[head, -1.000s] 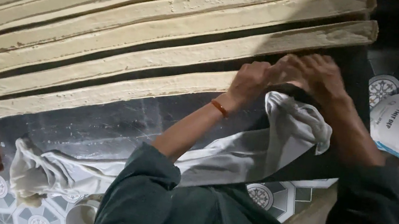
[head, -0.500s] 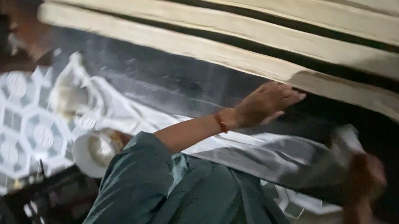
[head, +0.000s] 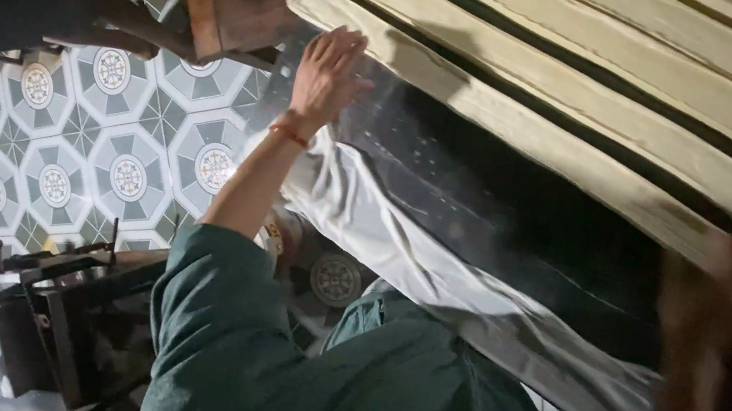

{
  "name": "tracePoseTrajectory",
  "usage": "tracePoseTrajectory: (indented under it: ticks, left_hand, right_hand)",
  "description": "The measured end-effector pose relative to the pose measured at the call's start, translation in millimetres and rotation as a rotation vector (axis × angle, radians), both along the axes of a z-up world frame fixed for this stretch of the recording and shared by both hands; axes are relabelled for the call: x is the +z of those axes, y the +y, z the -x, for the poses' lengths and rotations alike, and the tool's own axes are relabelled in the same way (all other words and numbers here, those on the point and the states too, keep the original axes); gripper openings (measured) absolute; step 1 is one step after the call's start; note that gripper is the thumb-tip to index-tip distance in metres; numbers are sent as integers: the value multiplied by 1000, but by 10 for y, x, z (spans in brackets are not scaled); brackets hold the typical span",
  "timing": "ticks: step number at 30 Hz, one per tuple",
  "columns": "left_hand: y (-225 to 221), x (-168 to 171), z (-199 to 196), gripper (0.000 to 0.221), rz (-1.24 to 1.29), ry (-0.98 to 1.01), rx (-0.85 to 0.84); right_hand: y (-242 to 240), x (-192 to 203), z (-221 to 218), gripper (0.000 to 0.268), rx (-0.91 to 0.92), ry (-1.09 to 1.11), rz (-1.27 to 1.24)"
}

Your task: Removing long strips of tofu from a cutting machine and arranging them on a work table using a cloth for handling.

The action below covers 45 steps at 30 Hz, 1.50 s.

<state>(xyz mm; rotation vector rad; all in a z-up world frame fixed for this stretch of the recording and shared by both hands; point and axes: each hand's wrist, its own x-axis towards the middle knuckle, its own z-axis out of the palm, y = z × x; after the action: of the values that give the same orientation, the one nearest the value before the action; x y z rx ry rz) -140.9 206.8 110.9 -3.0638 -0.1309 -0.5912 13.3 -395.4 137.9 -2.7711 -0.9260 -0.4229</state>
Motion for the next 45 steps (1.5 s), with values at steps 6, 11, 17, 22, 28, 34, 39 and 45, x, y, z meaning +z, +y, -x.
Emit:
tracePoseTrajectory:
  ticks: [6,11,17,22,28,34,39,45]
  left_hand:
    - [372,-356,-487,88,-5,309,-226]
    - [515,-648,-767,90,-135,123,-502]
    - [349,-946,-986,92,75,20,-623]
    - [63,-765,-1155,24,-17,-357,-522]
    - [-619,-551,-1319,33,-7,-497,-528]
    - [-1153,-1031,-1354,90,87,-258,-537]
    - [-1852,-1144,-1462,118,122,42,-545]
    - [-2511,-1186,-1623,108,105,-133,-539]
  right_hand:
    - [2867,-65,-35,51,576,24,-274]
    - [3748,-543,-43,77,555,193,-81]
    - [3909,-837,-108,75,435,238,143]
    - [3745,-812,-168,75,405,240,91]
    - [3013,-1044,-258,89,407,151,99]
    - [2630,-775,-317,88,386,75,90]
    - [1885,-765,-391,96,328,43,142]
    - [1310,-712,-528,87,324,137,60]
